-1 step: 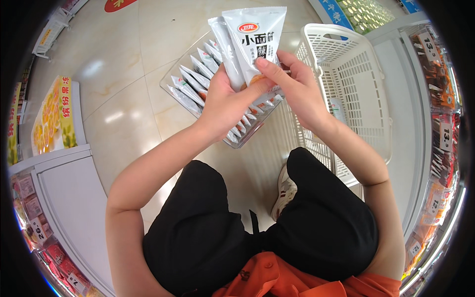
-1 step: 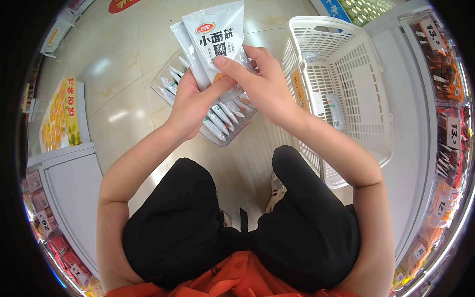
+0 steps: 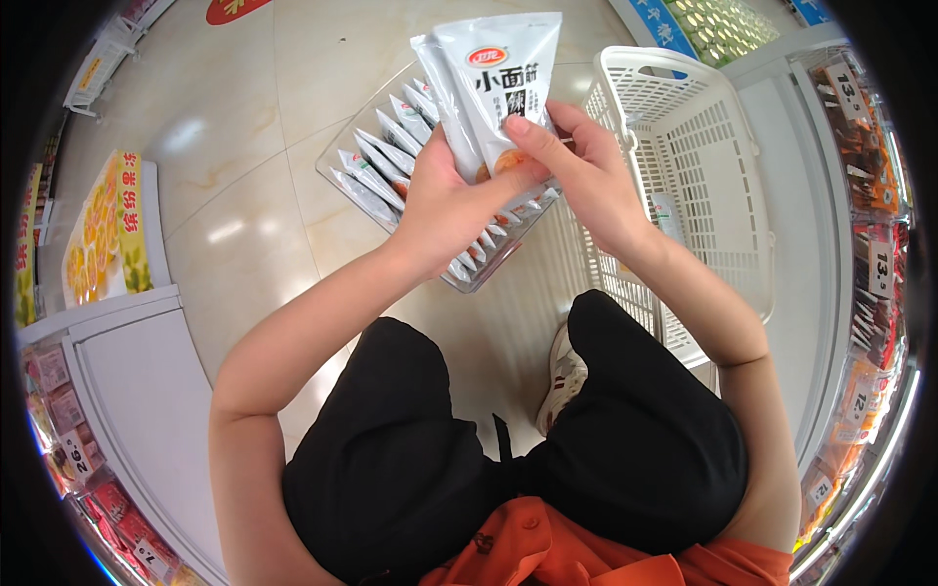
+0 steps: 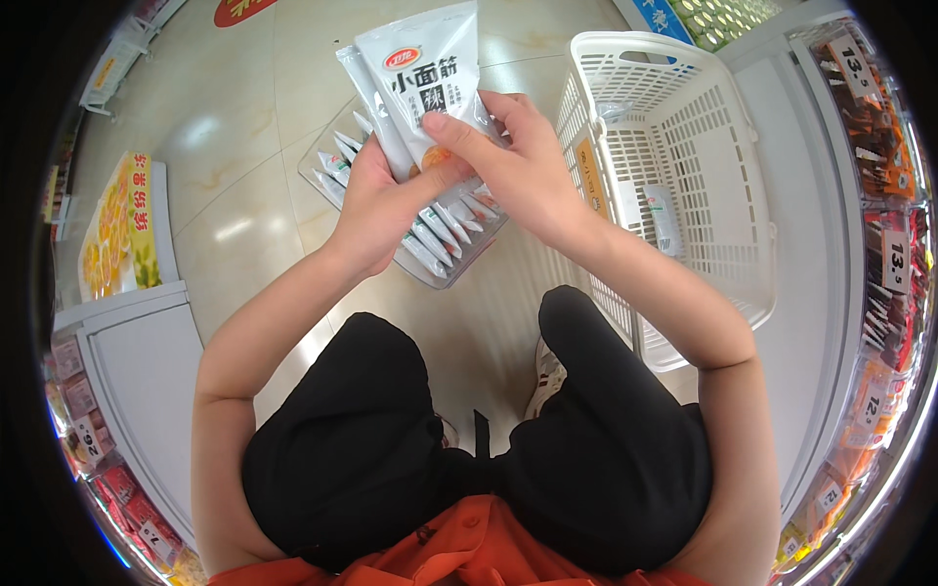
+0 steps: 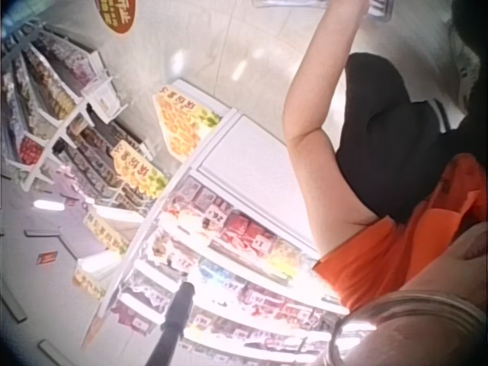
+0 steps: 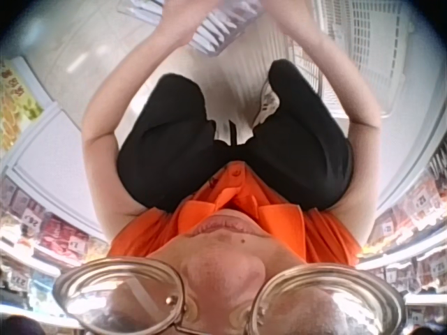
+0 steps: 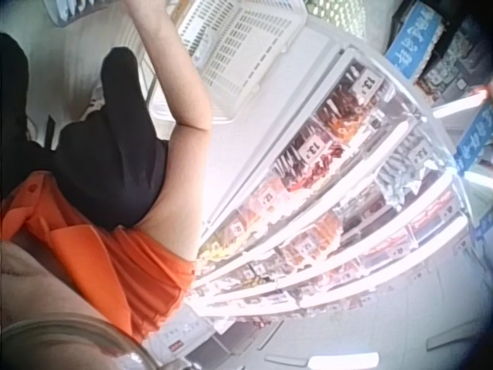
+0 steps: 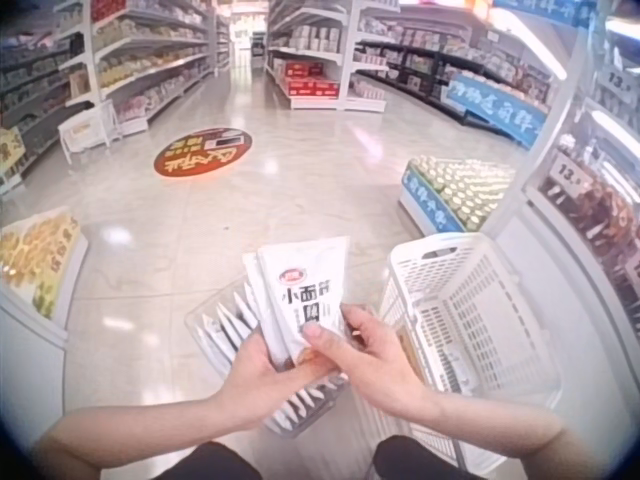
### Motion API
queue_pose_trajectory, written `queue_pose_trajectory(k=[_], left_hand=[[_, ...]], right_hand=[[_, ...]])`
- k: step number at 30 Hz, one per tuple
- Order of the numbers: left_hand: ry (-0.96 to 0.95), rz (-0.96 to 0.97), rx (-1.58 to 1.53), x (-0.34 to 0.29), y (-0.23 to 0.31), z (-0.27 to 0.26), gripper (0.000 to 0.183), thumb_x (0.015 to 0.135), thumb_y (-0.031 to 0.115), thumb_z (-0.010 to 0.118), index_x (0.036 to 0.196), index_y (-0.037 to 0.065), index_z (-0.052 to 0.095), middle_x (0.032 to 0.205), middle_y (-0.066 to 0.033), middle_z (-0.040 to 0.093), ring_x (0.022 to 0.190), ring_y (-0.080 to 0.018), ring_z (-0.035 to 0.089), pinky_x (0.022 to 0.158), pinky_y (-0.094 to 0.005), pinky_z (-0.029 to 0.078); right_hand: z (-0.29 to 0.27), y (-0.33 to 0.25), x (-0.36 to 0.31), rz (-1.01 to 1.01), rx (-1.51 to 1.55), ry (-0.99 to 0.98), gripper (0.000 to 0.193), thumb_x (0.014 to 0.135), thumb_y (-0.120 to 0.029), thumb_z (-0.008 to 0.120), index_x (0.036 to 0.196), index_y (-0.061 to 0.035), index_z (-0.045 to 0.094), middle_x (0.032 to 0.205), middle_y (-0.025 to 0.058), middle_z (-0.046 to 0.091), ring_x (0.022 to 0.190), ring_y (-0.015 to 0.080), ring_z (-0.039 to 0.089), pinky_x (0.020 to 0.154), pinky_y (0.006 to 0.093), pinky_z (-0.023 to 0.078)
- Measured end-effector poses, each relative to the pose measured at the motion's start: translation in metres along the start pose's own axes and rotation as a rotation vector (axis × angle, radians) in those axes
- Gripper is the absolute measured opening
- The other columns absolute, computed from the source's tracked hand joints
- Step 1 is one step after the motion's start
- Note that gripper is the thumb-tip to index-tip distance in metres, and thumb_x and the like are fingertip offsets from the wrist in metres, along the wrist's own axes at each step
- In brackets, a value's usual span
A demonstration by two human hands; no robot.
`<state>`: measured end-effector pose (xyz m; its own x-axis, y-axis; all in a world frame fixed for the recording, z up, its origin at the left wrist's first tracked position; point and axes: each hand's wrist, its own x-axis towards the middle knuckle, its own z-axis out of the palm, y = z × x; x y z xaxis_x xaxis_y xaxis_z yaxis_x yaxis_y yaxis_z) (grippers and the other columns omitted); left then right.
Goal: The person unloads snack packets from a large plastic bag, organizes them into a transparent tray by standing them upright in rows, and then places the tray and remaining packets into a store drawer.
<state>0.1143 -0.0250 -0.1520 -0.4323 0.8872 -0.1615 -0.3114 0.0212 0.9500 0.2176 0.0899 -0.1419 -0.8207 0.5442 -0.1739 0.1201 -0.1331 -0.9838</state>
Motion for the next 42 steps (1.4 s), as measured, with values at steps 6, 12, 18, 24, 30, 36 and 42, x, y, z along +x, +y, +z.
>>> queue_pose_trajectory(k=[6, 12, 18, 24, 30, 36, 42], left_hand=[[-0.028, 0.086, 0.087, -0.001, -0.005, -0.001, 0.046, 0.074, 0.003, 0.073, 0.116, 0.002, 0.052, 0.101, -0.0060, 0.065, 0.090, -0.0145, 0.064, 0.079, -0.0302, 0.052], [-0.070, 0.121, 0.200, 0.003, -0.004, -0.006, 0.051, 0.079, -0.001, 0.069, 0.124, 0.004, 0.046, 0.112, -0.0068, 0.061, 0.101, -0.0159, 0.061, 0.086, -0.0315, 0.051], [-0.127, 0.195, 0.184, 0.003, -0.004, -0.002, 0.051, 0.077, 0.000, 0.071, 0.121, 0.002, 0.045, 0.107, -0.0083, 0.060, 0.099, -0.0181, 0.062, 0.080, -0.0321, 0.054], [-0.101, 0.185, 0.280, 0.005, -0.004, -0.008, 0.061, 0.075, 0.001, 0.074, 0.124, 0.002, 0.037, 0.108, -0.0097, 0.058, 0.097, -0.0198, 0.063, 0.080, -0.0327, 0.055], [0.118, 0.078, 0.297, 0.006, -0.004, -0.021, 0.078, 0.071, 0.004, 0.077, 0.130, 0.003, 0.025, 0.126, -0.0149, 0.038, 0.110, -0.0204, 0.049, 0.084, -0.0341, 0.053], [0.375, -0.197, 0.000, -0.003, -0.022, -0.060, 0.052, 0.074, 0.003, 0.056, 0.122, 0.004, 0.036, 0.115, -0.0105, 0.042, 0.101, -0.0176, 0.048, 0.089, -0.0381, 0.045], [0.187, -0.683, 0.034, -0.025, -0.076, -0.036, 0.062, 0.074, 0.001, 0.053, 0.132, 0.003, 0.031, 0.113, -0.0094, 0.048, 0.101, -0.0186, 0.050, 0.089, -0.0350, 0.044]], right_hand=[[-0.003, -0.001, -0.002, -0.376, -0.567, -0.011, 0.046, 0.075, -0.034, 0.077, 0.095, 0.0059, 0.065, 0.086, 0.0099, 0.061, 0.071, 0.0123, 0.061, 0.059, 0.0256, 0.049], [-0.010, -0.011, 0.005, -0.158, -0.182, 0.006, 0.033, 0.080, -0.026, 0.075, 0.092, 0.0037, 0.068, 0.091, 0.0116, 0.070, 0.071, 0.0115, 0.064, 0.062, 0.0259, 0.052], [0.007, -0.002, 0.003, -0.141, 0.032, -0.119, 0.055, 0.095, -0.040, 0.053, 0.129, 0.0003, 0.039, 0.113, 0.0102, 0.058, 0.103, 0.0117, 0.055, 0.085, 0.0269, 0.046], [0.007, -0.001, 0.006, 0.046, 0.162, -0.213, 0.052, 0.089, -0.036, 0.063, 0.120, 0.0039, 0.049, 0.108, 0.0104, 0.061, 0.097, 0.0119, 0.058, 0.080, 0.0270, 0.049], [-0.014, 0.002, 0.032, -0.092, 0.163, 0.063, 0.041, 0.084, -0.022, 0.070, 0.110, 0.0058, 0.056, 0.095, 0.0122, 0.066, 0.077, 0.0129, 0.065, 0.066, 0.0284, 0.053], [-0.025, 0.051, 0.033, -0.010, -1.028, -0.441, 0.056, 0.081, -0.031, 0.069, 0.113, 0.0104, 0.049, 0.095, 0.0193, 0.066, 0.080, 0.0258, 0.068, 0.070, 0.0348, 0.055], [0.014, 0.100, 0.035, 0.037, -1.462, -0.359, 0.068, 0.077, -0.030, 0.068, 0.121, 0.0105, 0.035, 0.095, 0.0215, 0.063, 0.083, 0.0313, 0.068, 0.065, 0.0374, 0.055]])
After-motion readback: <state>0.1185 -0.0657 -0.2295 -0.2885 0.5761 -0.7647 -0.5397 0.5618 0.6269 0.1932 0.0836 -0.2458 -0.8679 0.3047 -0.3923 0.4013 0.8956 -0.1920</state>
